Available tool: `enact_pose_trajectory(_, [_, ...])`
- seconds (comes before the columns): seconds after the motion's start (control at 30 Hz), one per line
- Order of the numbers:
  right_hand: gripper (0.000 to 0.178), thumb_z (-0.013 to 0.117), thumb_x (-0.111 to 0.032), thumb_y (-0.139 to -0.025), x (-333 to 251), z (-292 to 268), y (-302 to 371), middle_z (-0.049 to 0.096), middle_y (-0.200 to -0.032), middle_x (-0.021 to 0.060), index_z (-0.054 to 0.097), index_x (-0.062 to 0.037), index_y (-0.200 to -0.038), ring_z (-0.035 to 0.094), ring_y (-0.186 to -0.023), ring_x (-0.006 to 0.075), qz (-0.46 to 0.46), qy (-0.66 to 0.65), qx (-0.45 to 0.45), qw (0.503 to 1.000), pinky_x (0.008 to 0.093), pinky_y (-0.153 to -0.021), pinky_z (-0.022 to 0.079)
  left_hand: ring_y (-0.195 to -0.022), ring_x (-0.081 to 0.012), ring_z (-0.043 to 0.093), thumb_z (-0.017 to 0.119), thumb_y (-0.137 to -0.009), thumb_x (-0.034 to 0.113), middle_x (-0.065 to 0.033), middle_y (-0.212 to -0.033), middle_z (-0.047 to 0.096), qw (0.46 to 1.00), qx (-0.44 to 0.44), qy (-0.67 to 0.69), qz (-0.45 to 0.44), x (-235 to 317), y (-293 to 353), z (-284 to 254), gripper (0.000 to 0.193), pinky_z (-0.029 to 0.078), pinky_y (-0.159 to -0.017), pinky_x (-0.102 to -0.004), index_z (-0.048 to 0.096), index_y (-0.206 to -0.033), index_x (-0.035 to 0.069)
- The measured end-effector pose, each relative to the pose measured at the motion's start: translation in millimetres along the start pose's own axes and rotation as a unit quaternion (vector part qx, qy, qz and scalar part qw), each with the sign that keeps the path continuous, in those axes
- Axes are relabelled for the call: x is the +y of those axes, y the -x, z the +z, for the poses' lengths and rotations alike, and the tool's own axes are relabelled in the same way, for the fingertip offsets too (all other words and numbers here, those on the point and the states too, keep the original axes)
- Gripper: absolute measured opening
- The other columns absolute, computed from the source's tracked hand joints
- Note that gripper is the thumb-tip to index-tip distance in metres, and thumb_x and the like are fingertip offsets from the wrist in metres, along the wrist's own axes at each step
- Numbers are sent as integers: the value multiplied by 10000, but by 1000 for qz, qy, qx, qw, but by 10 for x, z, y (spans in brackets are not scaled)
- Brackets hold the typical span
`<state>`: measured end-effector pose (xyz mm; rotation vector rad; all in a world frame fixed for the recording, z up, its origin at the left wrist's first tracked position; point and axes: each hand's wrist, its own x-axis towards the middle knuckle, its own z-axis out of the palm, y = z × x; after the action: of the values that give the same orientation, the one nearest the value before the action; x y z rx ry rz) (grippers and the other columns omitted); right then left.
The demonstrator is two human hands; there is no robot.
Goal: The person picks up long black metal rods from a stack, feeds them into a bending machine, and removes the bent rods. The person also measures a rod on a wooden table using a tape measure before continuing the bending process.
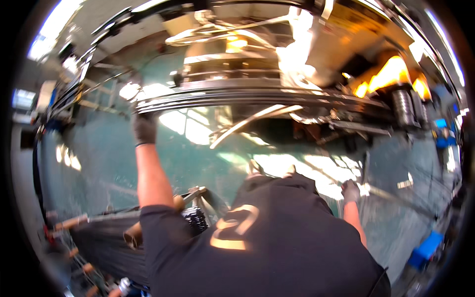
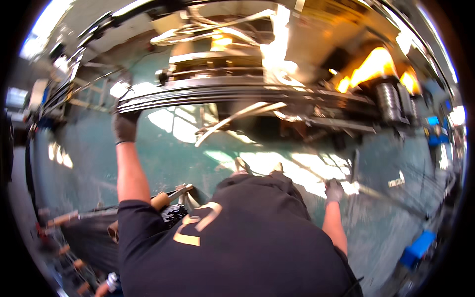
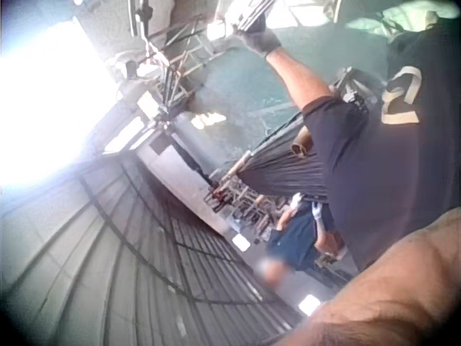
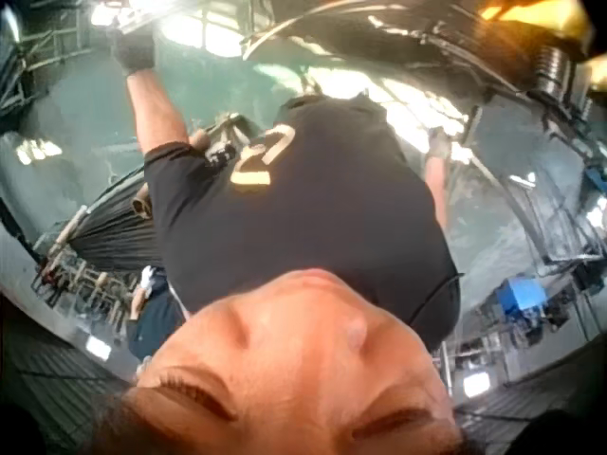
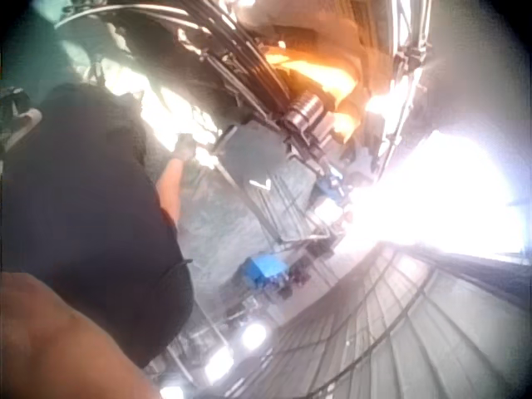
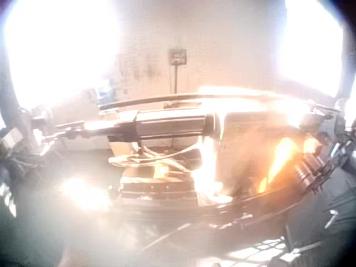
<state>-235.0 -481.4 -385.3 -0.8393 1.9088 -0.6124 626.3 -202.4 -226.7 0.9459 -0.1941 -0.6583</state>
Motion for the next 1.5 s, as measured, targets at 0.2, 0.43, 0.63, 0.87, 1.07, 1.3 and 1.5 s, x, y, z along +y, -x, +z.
enact_pose_trajectory(0.2, [260, 702, -251, -930, -280, -17, 529, 687, -780, 55, 727, 5, -898, 594, -653, 127, 34, -21, 6, 999, 287, -582, 437, -1385, -330, 575, 501, -1131, 433, -102, -1507, 602, 998, -61, 25, 22, 3, 81, -24, 480, 491, -1148, -567, 536, -1543, 190])
enact_pose_trajectory(0.43, [243, 699, -261, -929, -542, 139, 387, 647, -748, 46, 707, -37, -834, 529, -577, 133, 44, 25, -16, 999, 305, -531, 401, -1487, -400, 476, 466, -1127, 492, -185, -1627, 491, 976, -204, 74, -26, 14, 176, 56, 569, 380, -1238, -597, 506, -1558, 122])
enact_pose_trajectory(0.63, [259, 716, -252, -925, -684, 26, -507, 652, -723, 64, 708, -27, -797, 533, -556, 143, 44, 59, -76, 994, 324, -528, 417, -1391, -485, 551, 441, -1127, 514, -258, -1555, 546, 940, 310, 124, 69, -682, 639, 534, 651, 479, -1154, -665, 415, -1531, 3])
enact_pose_trajectory(0.87, [338, 679, -336, -940, -958, -165, -1562, 716, -738, 74, 747, -35, -800, 633, -605, 176, 32, 166, -136, 976, 355, -597, 485, -1139, -335, 624, 513, -1106, 503, -165, -1359, 659, 923, 302, 119, -207, -2868, 1535, 2041, 526, 484, -1061, -515, 588, -1260, 6])
enact_pose_trajectory(1.07, [294, 651, -315, -944, -872, -286, -2009, 722, -767, 33, 729, -62, -814, 646, -690, 141, 20, 100, -186, 977, 339, -706, 513, -997, -289, 628, 559, -1109, 374, -139, -1146, 674, 954, 25, -101, -280, -3991, 1825, 2949, 352, 541, -945, -458, 604, -1168, 30])
enact_pose_trajectory(1.3, [307, 699, -269, -978, -356, -561, -1674, 743, -843, 75, 734, 21, -881, 671, -723, 140, 5, 84, -132, 988, 321, -696, 554, -1072, -262, 697, 542, -1084, 323, -50, -1164, 737, 941, 49, -58, -330, -3912, 1494, 2926, 302, 541, -885, -449, 689, -1253, 122])
enact_pose_trajectory(1.5, [388, 687, -354, -959, -165, -1109, -1258, 761, -867, 109, 767, 26, -951, 691, -701, 157, -163, 193, -73, 965, 319, -665, 551, -837, -243, 586, 578, -1083, 349, -49, -983, 654, 916, 79, 15, -393, -3954, 1742, 2959, 239, 526, -778, -396, 665, -1129, 130])
